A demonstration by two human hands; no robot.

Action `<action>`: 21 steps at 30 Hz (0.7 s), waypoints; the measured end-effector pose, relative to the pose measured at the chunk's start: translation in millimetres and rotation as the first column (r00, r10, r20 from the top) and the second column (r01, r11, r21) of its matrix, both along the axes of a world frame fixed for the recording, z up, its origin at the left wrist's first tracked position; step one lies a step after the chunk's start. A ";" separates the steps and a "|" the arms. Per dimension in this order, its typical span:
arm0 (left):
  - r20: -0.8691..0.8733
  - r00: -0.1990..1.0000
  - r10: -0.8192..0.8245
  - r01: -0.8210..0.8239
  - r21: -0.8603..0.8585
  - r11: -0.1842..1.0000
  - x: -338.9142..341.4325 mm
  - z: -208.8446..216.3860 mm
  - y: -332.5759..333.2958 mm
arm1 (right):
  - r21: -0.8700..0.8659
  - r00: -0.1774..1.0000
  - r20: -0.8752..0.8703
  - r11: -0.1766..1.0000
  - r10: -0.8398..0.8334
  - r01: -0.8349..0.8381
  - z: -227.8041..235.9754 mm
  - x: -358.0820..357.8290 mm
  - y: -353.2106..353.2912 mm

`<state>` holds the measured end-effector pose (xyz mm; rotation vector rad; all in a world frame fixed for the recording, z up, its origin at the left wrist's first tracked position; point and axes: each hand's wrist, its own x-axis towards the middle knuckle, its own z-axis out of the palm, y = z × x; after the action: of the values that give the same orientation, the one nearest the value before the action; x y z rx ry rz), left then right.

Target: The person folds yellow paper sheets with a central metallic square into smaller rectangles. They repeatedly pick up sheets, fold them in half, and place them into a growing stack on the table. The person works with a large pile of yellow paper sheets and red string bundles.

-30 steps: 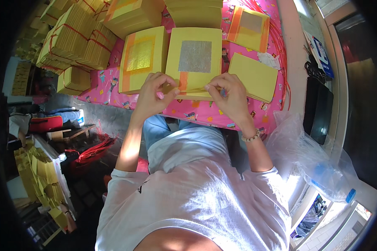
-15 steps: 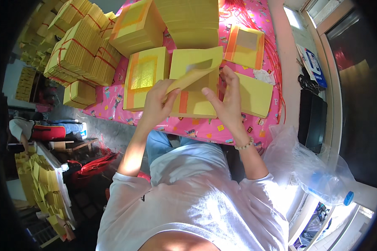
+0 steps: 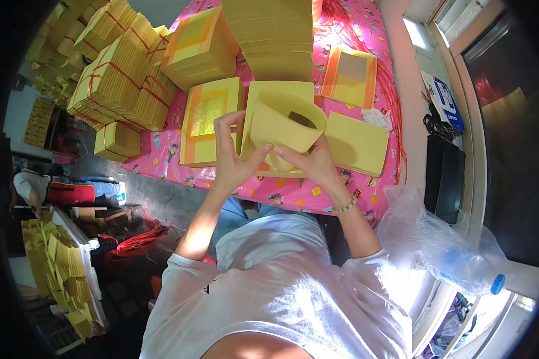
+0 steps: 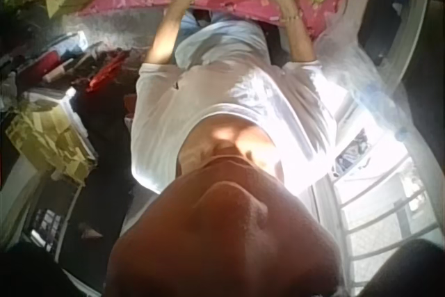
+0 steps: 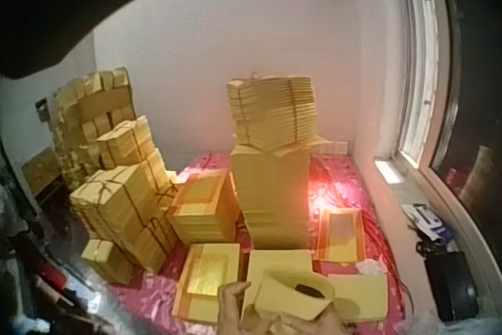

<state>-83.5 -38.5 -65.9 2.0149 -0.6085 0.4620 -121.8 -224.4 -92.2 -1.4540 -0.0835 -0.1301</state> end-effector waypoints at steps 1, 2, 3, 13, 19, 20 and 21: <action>-0.069 0.994 -0.085 0.080 -0.068 0.994 2.2 -1.1 -0.9 | -0.017 1.000 -0.002 1.000 -0.015 0.014 1.6 0.8 0.2; -0.131 0.976 -0.174 0.155 -0.142 0.978 6.7 -3.9 -1.9 | -0.035 1.000 -0.004 0.999 -0.029 0.029 3.2 1.3 0.5; -0.184 0.947 -0.264 0.223 -0.218 0.950 9.3 -6.1 -2.5 | -0.026 0.999 -0.009 0.999 -0.031 0.030 4.6 1.6 1.1; -0.264 0.825 -0.500 0.273 -0.587 0.762 4.8 -38.5 -19.4 | -0.121 0.992 0.108 0.989 -0.071 0.084 5.7 -0.6 7.1; -0.368 0.763 -0.531 0.295 -0.534 0.793 10.7 -24.2 -22.1 | -0.106 0.985 0.069 0.980 -0.160 0.167 3.2 7.4 2.1; -0.370 0.752 -0.545 0.310 -0.531 0.789 12.4 -17.7 -21.5 | -0.115 0.986 0.048 0.979 -0.163 0.167 8.4 8.7 1.4; -0.373 0.742 -0.558 0.324 -0.529 0.784 13.9 -11.6 -20.2 | -0.089 0.986 0.019 0.982 -0.167 0.168 14.5 8.8 3.5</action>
<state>-69.6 -58.6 -77.5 1.3948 -0.5708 -0.2365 -113.0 -220.9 -77.8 -1.5496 0.0248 -0.2753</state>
